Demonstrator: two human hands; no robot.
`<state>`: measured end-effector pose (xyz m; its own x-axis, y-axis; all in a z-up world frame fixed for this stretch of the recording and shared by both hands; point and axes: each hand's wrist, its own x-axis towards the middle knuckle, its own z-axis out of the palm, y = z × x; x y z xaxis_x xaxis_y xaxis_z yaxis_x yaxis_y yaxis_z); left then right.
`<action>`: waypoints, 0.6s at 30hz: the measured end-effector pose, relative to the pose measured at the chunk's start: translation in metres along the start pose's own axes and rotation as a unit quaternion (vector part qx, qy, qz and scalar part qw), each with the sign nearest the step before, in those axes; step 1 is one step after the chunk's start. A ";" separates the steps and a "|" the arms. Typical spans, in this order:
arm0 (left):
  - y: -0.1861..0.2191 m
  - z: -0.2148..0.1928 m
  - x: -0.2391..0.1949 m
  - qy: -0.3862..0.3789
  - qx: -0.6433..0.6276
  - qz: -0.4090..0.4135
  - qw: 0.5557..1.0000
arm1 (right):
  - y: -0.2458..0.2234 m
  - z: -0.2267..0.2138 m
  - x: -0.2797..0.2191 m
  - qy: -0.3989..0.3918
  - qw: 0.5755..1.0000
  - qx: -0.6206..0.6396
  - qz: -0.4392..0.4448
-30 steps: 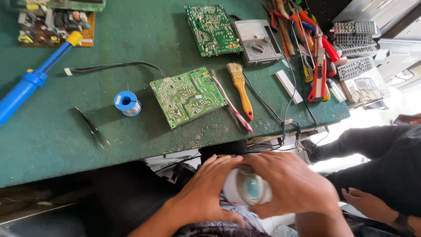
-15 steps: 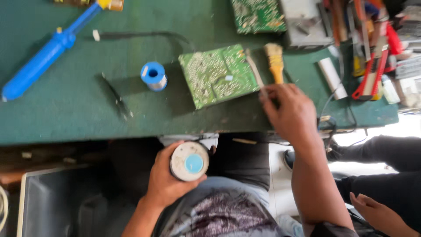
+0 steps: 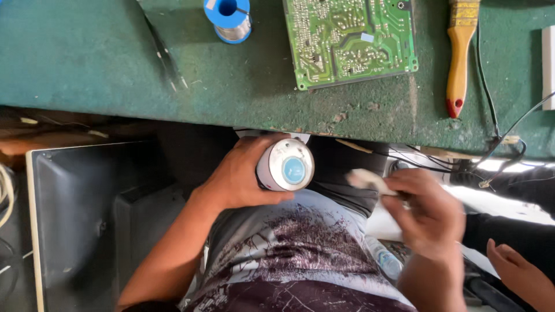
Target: The person cleans a circuit board using a brush and a cotton swab. They brush the board's surface, flip it over, and then use a cotton swab dipped in a liquid from a can to clean the board's traces and components.
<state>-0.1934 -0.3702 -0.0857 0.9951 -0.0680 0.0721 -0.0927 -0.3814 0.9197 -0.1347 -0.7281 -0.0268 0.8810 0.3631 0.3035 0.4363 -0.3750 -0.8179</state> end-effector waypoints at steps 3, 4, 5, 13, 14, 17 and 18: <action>-0.008 -0.012 0.006 -0.089 -0.023 -0.071 0.993 | 0.003 0.040 -0.004 -0.063 0.996 0.019 0.058; -0.011 -0.017 0.007 -0.122 -0.039 -0.097 0.987 | 0.011 0.051 -0.009 -0.057 0.997 -0.003 0.053; -0.013 -0.022 0.009 -0.156 -0.054 -0.121 0.979 | 0.019 0.061 -0.013 -0.050 0.997 -0.025 0.049; -0.026 -0.038 0.019 -0.189 -0.085 -0.064 0.976 | 0.040 0.088 -0.010 -0.028 0.999 -0.007 0.037; -0.025 -0.040 0.020 -0.196 -0.089 -0.060 0.975 | 0.039 0.090 -0.006 -0.030 0.999 0.002 0.023; -0.024 -0.039 0.019 -0.198 -0.096 -0.050 0.974 | 0.035 0.096 0.001 -0.031 0.999 0.014 0.011; -0.024 -0.039 0.019 -0.195 -0.096 -0.051 0.975 | 0.034 0.097 0.003 -0.033 0.999 0.016 0.009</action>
<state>-0.1706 -0.3258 -0.0915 0.9061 -0.3989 -0.1410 0.0511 -0.2276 0.9724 -0.1352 -0.6573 -0.1006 0.8741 0.4128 0.2560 0.4135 -0.3558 -0.8381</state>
